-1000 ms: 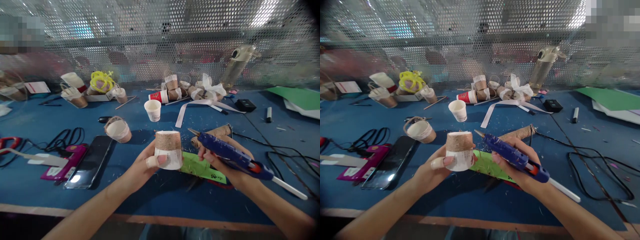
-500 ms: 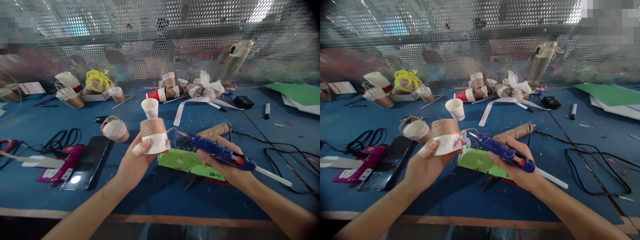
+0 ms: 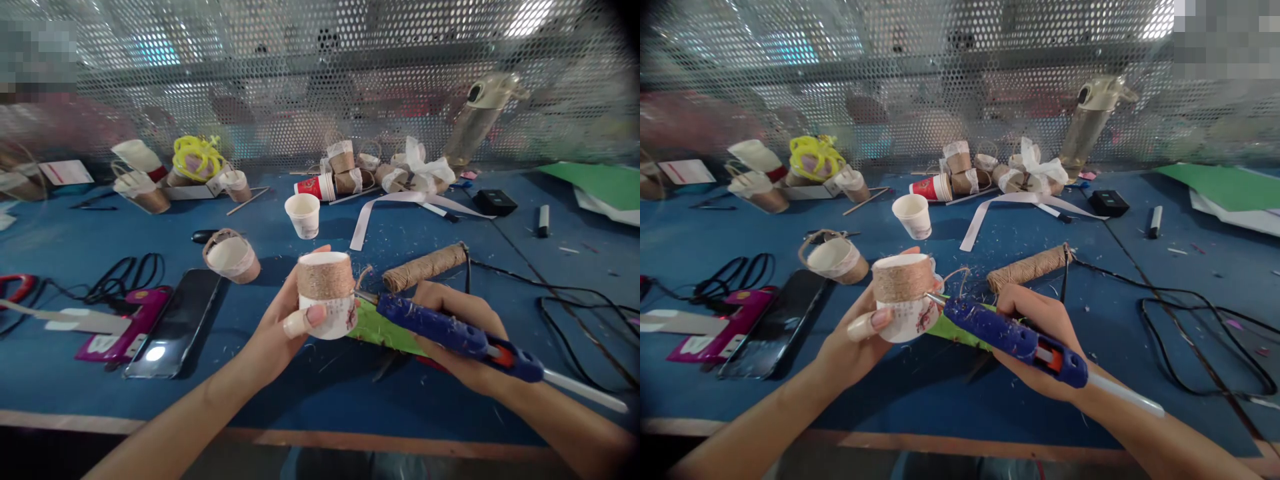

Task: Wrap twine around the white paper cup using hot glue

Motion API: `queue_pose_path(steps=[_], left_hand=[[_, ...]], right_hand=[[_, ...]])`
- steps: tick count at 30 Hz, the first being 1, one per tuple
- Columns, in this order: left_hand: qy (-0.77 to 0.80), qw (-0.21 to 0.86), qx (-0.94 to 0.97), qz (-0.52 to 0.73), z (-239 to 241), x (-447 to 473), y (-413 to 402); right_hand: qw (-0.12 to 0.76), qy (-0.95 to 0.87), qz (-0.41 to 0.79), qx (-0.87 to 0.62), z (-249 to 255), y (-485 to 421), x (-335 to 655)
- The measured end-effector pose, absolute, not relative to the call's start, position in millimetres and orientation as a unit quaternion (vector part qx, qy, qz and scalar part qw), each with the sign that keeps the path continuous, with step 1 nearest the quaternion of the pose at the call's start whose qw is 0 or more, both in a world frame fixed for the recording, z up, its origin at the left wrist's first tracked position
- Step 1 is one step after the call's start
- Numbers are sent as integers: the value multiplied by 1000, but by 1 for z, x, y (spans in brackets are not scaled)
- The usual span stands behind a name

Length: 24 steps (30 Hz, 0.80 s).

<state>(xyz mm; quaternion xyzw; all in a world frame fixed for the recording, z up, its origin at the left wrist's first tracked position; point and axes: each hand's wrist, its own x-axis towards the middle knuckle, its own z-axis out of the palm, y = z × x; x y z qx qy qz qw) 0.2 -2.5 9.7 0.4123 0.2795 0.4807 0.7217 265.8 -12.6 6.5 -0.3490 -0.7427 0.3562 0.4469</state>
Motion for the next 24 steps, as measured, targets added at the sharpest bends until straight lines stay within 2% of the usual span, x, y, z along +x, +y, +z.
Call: queue_pose_path(steps=[15,24], left_hand=[[366,621,481,498,12,4,-11],[354,640,469,495,10,0,-11]], right_hand=[[407,-779,273,-391,10,-20,266],[408,-777,264,-400,12,-19,266]])
